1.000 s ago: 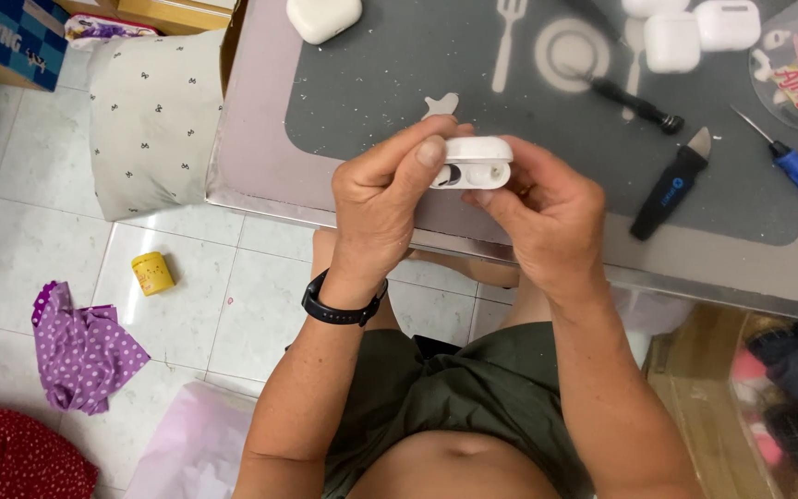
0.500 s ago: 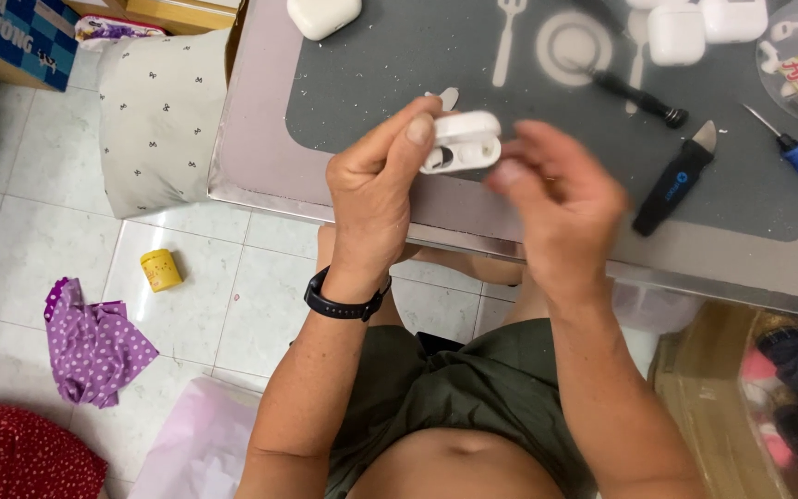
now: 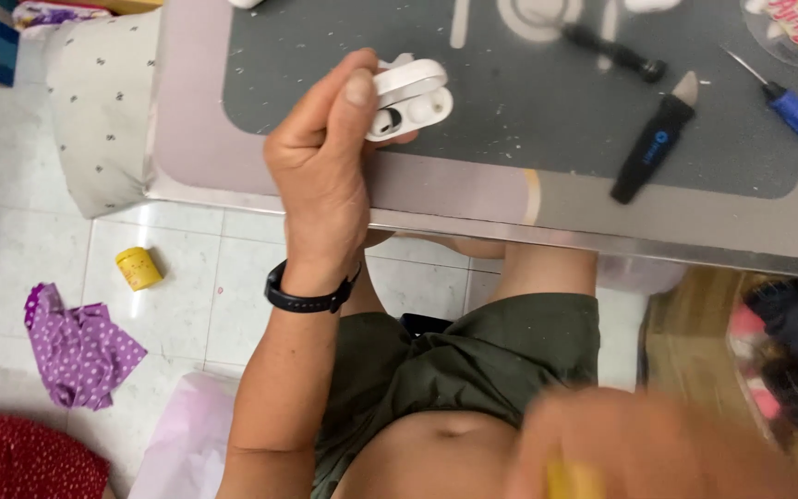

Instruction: Reassembling an earbud charging case by fitting internal components into the shell and prying the edges for a proper fit.

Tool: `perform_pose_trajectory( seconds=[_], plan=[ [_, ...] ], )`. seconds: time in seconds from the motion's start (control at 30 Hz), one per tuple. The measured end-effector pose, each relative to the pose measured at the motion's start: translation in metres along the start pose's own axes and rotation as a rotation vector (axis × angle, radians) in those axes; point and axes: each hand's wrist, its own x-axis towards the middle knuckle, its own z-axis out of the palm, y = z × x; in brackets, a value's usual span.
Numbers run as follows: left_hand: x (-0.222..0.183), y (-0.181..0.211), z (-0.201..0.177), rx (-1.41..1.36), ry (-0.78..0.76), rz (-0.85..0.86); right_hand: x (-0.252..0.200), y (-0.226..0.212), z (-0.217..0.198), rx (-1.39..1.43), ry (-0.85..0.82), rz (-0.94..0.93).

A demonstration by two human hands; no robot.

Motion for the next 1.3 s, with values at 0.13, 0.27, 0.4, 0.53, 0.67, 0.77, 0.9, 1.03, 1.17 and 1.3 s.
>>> perform_pose_trajectory(
  seconds=[0.13,0.27,0.4,0.53,0.67,0.77,0.9,1.03,1.17,1.3],
  plan=[
    [0.001,0.003,0.0,0.034,0.011,-0.004,-0.007,0.011,-0.038,-1.957,0.037,0.12],
    [0.001,0.004,0.001,0.058,-0.019,-0.016,0.037,0.008,-0.09,-2.113,-0.131,0.376],
    [-0.001,0.003,-0.006,0.187,-0.06,0.033,0.041,0.012,-0.101,-2.145,-0.267,0.579],
    [-0.003,0.006,-0.008,0.201,-0.139,0.039,0.039,0.009,-0.098,-2.192,-0.323,0.553],
    [-0.005,0.009,-0.006,0.214,-0.164,0.047,0.038,0.007,-0.095,-2.212,-0.347,0.536],
    [-0.006,0.011,-0.006,0.246,-0.162,0.052,0.037,0.009,-0.092,-2.197,-0.341,0.538],
    [-0.006,0.013,-0.007,0.243,-0.2,0.036,0.037,0.01,-0.089,-2.183,-0.345,0.55],
    [-0.007,0.013,-0.007,0.222,-0.214,0.04,0.036,0.008,-0.091,-2.152,-0.358,0.527],
    [-0.007,0.013,-0.008,0.232,-0.226,0.058,0.036,0.008,-0.091,-2.158,-0.365,0.518],
    [-0.007,0.013,-0.009,0.226,-0.238,0.05,0.036,0.008,-0.092,-2.164,-0.388,0.507]
  ],
)
